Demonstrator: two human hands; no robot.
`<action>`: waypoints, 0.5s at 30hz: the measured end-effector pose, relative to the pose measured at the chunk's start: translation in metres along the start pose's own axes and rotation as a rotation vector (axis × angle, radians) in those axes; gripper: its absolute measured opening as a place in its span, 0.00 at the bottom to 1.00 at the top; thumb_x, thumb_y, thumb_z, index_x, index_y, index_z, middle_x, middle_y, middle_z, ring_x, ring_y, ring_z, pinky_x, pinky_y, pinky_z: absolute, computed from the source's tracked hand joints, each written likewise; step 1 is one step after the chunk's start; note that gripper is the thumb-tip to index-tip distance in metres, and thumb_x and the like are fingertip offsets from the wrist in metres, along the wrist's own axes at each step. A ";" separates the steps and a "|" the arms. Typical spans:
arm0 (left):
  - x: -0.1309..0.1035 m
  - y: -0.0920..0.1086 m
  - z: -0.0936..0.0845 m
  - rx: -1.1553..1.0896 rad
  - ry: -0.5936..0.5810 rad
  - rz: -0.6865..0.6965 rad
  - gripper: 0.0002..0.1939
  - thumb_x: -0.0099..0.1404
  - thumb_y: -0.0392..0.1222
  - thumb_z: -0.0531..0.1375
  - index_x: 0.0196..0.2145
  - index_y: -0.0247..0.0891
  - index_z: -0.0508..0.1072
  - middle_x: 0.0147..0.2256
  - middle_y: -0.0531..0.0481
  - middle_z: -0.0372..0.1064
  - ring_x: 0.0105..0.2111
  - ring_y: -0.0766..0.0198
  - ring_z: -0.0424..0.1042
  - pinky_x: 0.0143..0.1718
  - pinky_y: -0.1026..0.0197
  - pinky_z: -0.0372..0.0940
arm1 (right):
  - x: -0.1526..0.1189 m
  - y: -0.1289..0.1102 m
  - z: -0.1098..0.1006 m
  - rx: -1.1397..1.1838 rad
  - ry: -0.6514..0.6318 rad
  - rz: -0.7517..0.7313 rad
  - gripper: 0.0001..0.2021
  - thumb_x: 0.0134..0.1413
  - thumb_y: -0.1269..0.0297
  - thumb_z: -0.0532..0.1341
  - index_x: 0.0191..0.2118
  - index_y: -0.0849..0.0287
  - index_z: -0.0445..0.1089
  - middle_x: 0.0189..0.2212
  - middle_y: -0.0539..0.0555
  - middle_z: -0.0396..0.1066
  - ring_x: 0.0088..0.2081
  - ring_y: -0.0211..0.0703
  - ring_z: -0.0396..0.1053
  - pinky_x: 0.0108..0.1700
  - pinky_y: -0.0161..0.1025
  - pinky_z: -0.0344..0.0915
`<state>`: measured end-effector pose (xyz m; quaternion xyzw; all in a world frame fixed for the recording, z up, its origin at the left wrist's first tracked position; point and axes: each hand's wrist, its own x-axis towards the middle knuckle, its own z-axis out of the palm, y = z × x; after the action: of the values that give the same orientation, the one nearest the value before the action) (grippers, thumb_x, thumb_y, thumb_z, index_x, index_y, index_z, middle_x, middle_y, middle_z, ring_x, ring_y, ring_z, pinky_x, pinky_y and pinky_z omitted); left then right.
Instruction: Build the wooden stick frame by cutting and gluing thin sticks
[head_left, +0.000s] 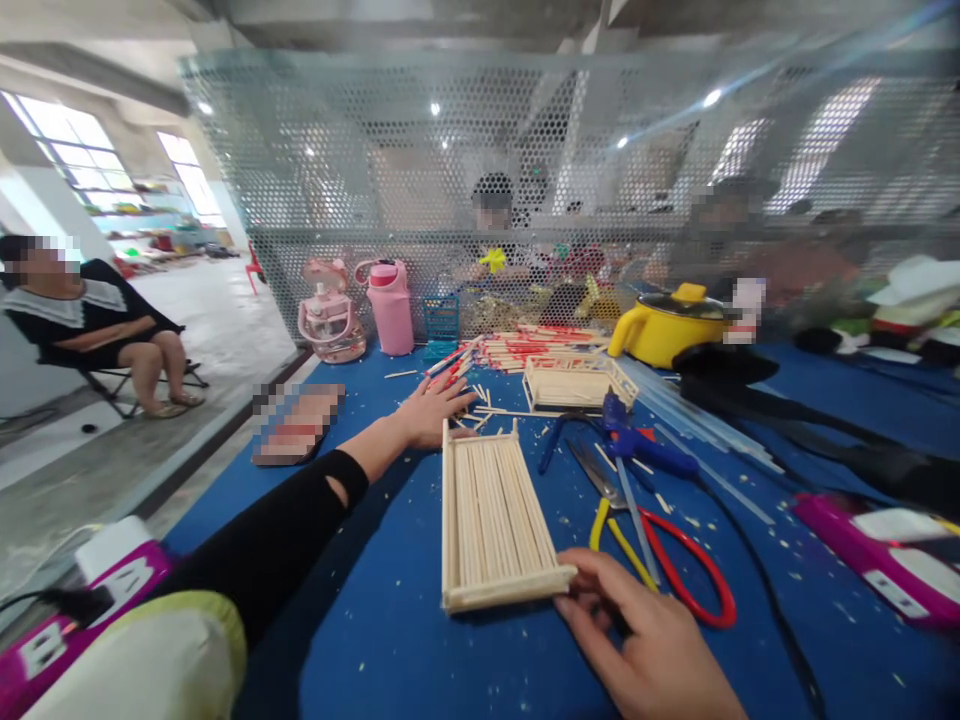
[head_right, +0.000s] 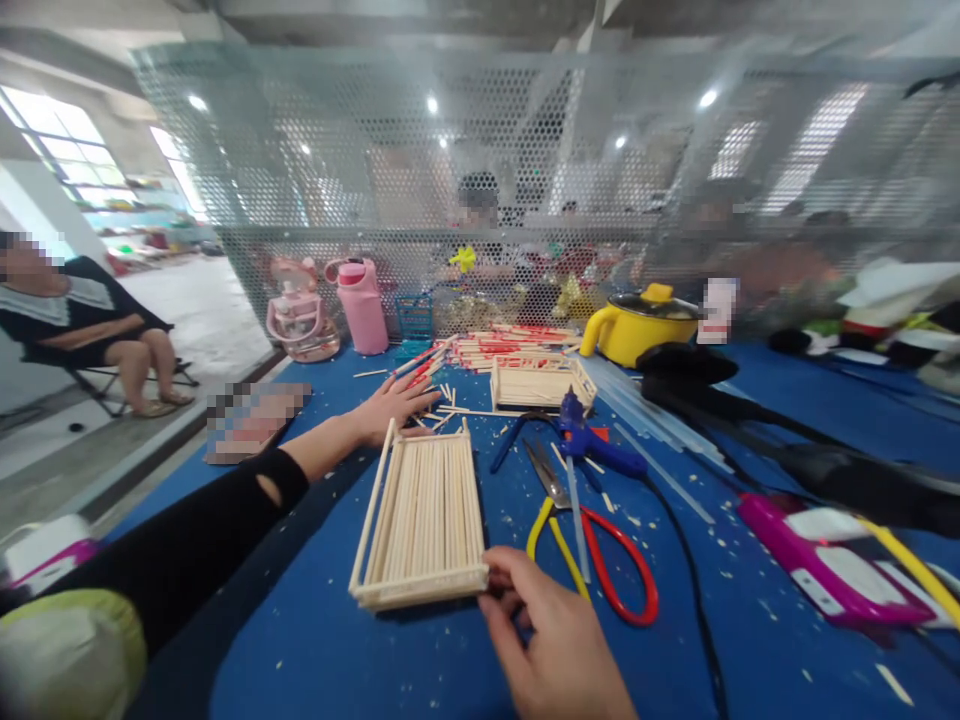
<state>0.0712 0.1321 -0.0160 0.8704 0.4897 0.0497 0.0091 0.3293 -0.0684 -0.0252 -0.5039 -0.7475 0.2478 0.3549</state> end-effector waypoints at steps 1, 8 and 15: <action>0.009 -0.001 0.002 -0.006 -0.002 0.013 0.37 0.63 0.62 0.51 0.64 0.44 0.54 0.67 0.43 0.43 0.67 0.47 0.35 0.63 0.39 0.34 | 0.000 0.001 -0.001 -0.011 -0.004 0.003 0.10 0.53 0.66 0.59 0.42 0.49 0.71 0.32 0.48 0.78 0.29 0.38 0.76 0.29 0.30 0.71; 0.069 -0.018 0.018 -0.099 0.043 -0.089 0.32 0.67 0.60 0.46 0.63 0.41 0.57 0.66 0.40 0.48 0.66 0.45 0.44 0.62 0.37 0.39 | 0.005 0.002 -0.004 -0.053 -0.024 -0.048 0.11 0.54 0.70 0.58 0.42 0.47 0.69 0.33 0.44 0.79 0.30 0.36 0.77 0.31 0.26 0.71; 0.060 -0.019 -0.007 -0.235 0.332 -0.113 0.25 0.65 0.49 0.53 0.56 0.35 0.67 0.57 0.41 0.65 0.59 0.55 0.61 0.60 0.55 0.53 | 0.010 -0.003 0.001 0.003 -0.062 0.025 0.12 0.54 0.70 0.56 0.42 0.49 0.70 0.35 0.47 0.79 0.32 0.37 0.77 0.33 0.29 0.71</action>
<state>0.0850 0.1935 -0.0053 0.8144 0.5234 0.2485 0.0326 0.3245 -0.0598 -0.0208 -0.5047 -0.7515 0.2689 0.3290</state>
